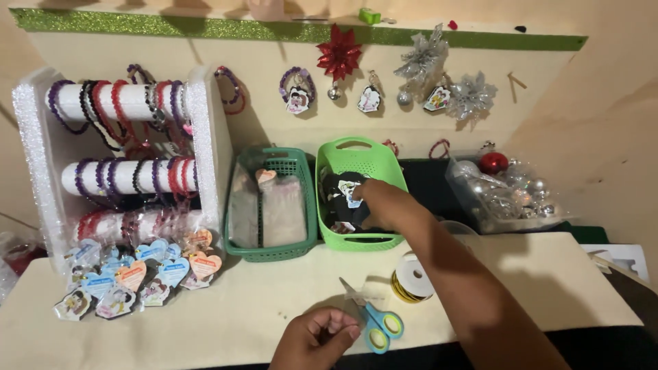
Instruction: Placing decorative stickers or cutouts into small plastic bags and sealing them with gold wire ties.
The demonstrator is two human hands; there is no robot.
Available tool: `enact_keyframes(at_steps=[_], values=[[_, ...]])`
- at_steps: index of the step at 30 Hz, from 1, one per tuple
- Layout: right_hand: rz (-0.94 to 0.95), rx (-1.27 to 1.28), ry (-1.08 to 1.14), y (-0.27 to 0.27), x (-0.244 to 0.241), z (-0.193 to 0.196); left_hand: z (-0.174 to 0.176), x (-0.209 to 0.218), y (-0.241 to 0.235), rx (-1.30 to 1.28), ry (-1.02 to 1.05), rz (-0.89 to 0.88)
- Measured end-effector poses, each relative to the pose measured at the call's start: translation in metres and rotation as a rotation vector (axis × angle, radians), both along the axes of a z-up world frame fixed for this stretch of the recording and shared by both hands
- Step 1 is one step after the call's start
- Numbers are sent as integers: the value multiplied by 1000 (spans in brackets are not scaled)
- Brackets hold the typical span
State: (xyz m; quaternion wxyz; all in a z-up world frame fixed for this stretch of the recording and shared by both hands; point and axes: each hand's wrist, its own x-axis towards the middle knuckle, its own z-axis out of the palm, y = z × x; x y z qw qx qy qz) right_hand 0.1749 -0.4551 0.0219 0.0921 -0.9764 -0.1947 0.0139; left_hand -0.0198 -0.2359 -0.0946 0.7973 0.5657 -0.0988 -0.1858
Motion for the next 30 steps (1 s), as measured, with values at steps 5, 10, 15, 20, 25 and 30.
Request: enact_keyframes(at_steps=[5,10,15,20,25,30], values=[[-4,57,0,-3,-12,13,-9,0,1,31,-23,6],[149,132,-188,-2,-54,61,-7,0,2,52,-7,16],[-77,408,-169,-4,-124,79,-11,0,1,55,-20,27],[-157,632,-15,-19,-187,32,-3,-2,5,41,-23,24],[-239,1225,285,-31,-224,-28,14,-4,6,84,5,29],[-310,1436,327,-35,-223,-40,11,-2,7,98,7,44]])
